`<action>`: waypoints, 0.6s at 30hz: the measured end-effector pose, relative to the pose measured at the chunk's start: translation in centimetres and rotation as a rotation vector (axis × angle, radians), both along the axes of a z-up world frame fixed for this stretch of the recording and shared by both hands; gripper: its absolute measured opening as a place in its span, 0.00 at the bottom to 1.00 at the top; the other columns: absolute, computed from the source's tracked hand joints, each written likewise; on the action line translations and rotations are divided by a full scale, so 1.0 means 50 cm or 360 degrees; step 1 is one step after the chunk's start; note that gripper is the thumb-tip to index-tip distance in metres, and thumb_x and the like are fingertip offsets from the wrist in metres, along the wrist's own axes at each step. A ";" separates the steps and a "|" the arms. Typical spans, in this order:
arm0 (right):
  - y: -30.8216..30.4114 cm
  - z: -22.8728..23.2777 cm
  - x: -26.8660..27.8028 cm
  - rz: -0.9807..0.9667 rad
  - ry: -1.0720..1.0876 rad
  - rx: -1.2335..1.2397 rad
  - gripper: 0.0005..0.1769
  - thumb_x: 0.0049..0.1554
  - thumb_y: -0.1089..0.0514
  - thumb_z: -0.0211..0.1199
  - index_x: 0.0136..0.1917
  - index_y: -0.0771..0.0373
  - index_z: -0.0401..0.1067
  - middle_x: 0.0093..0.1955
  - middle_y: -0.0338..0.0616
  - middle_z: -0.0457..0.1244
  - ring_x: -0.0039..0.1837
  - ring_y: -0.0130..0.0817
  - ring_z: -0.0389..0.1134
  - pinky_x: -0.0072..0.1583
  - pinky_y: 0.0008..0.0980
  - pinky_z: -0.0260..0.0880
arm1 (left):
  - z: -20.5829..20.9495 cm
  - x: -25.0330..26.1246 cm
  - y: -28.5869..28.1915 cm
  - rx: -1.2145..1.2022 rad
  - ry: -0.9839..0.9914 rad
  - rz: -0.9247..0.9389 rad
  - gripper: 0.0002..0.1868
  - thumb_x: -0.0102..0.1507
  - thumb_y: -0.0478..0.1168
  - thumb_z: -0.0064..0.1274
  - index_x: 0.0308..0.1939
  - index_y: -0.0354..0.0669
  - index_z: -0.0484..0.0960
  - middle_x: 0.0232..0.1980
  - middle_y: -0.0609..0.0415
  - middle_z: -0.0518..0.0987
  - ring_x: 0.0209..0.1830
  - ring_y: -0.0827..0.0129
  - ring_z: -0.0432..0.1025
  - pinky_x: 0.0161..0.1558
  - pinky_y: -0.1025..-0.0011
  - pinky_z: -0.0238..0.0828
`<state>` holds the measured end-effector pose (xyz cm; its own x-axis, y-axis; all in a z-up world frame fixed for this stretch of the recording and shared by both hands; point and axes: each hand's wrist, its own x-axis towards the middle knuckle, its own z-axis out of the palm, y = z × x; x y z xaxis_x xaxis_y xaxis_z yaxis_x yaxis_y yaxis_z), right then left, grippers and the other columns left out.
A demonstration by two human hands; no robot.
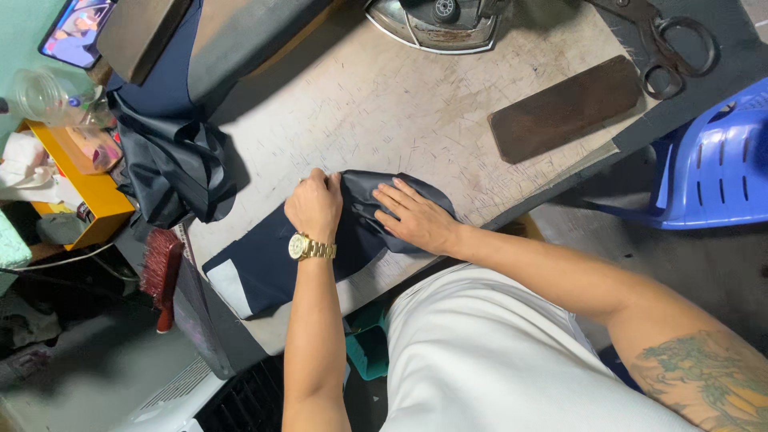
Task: The person irons pieces of dark fabric on a workbench, uses a wooden block to press the seams, and cuts along a chalk outline with shears.
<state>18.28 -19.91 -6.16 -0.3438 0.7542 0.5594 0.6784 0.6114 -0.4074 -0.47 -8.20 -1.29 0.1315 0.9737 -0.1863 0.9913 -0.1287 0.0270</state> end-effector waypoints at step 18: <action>0.014 0.029 0.028 0.0046 -0.0150 -0.0043 0.15 0.61 0.56 0.65 0.58 0.66 0.74 0.68 0.63 0.64 0.74 0.55 0.62 0.76 0.55 0.57 | 0.014 0.046 -0.067 0.0622 -0.0118 -0.0402 0.15 0.65 0.42 0.57 0.56 0.57 0.81 0.61 0.46 0.75 0.69 0.51 0.65 0.66 0.33 0.46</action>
<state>19.70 -19.19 -4.68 -0.4158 0.7577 0.5030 0.6968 0.6208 -0.3593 1.84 -11.55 -0.57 0.3724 0.9048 0.2065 0.9249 -0.3802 -0.0018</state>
